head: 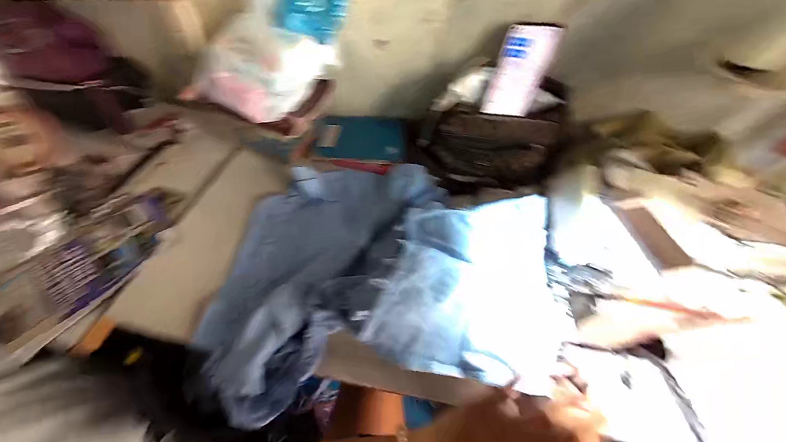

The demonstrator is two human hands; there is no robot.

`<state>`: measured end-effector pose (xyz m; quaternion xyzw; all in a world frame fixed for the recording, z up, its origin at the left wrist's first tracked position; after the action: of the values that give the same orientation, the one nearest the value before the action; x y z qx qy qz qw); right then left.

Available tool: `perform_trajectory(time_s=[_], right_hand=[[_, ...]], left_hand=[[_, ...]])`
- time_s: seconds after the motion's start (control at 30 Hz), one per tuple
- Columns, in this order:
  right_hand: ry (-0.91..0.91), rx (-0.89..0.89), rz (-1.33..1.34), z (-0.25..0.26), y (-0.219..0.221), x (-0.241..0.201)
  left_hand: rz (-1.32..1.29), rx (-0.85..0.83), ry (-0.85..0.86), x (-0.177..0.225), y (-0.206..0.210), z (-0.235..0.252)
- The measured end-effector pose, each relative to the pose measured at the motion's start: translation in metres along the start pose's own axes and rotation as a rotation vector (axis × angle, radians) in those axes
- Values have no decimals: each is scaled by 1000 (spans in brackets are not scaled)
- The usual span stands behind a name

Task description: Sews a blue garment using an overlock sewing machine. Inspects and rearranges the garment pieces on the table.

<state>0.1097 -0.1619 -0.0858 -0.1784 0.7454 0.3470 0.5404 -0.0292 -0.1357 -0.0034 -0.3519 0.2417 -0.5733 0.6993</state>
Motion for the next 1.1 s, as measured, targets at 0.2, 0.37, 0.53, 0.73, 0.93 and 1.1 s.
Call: perform_trajectory(time_s=[0.2,0.37,0.53,0.73,0.93,1.1], right_hand=[[-20,-68,112,12,10,-4],[-153,-100,175,7,3,-15],[-187,-120,189,8,0,-20],[-213,-109,227,13,3,-23],[-240,-78,126,42,10,-31],[-251,-51,212,43,11,-28]], left_hand=[[377,19,-59,-45,44,30],[456,-10,-39,-43,37,44],[499,-49,29,-37,39,48],[505,-83,64,-41,41,56],[528,-148,57,-57,46,72],[507,-128,21,-60,31,72]])
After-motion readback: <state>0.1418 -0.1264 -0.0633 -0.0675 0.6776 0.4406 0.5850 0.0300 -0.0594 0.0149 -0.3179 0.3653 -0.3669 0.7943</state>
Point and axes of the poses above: each hand's wrist, its own z-axis towards the middle knuckle, its own y-axis out of the palm, x = y × z, the point moved 7 cm from there along z, towards the middle knuckle, and after that the axes turned 15 degrees about z, right-handed, at the moved point
